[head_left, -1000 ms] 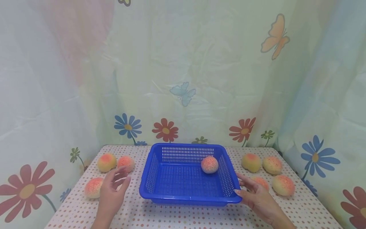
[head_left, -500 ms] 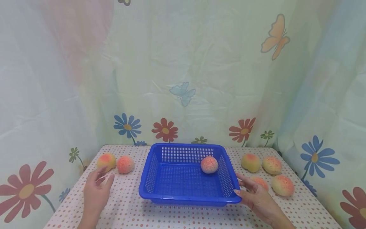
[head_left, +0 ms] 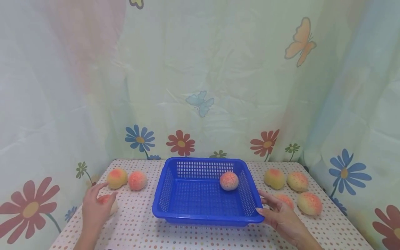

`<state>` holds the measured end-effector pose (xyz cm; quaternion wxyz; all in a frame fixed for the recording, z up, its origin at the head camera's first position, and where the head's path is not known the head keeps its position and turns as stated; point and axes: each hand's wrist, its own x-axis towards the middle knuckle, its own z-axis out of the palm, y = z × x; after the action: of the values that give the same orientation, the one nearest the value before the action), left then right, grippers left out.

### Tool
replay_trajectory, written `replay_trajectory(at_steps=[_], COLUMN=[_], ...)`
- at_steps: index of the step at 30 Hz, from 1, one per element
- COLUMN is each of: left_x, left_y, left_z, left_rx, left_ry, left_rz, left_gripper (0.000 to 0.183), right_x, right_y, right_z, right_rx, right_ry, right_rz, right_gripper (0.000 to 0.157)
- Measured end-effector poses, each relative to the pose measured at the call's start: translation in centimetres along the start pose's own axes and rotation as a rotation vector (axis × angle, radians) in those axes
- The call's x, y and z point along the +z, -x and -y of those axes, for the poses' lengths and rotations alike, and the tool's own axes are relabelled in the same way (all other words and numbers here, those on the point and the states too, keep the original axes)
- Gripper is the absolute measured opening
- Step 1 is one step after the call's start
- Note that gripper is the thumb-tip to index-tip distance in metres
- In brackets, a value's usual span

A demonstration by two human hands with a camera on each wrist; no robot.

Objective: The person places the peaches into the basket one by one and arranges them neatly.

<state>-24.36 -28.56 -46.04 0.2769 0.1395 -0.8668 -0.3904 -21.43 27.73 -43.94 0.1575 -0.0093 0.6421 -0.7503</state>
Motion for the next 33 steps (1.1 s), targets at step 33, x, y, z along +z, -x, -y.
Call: replay_trajectory(at_steps=[33], left_x=[-0.1], left_y=[-1.1], left_z=[3.1], left_rx=[-0.377], left_ry=[-0.065], left_rz=[0.285], left_gripper=[0.096], right_x=[-0.1], right_y=[-0.2], right_z=[-0.1], right_rx=[-0.007], right_ry=[0.0], right_rz=[-0.001], right_gripper=[0.075])
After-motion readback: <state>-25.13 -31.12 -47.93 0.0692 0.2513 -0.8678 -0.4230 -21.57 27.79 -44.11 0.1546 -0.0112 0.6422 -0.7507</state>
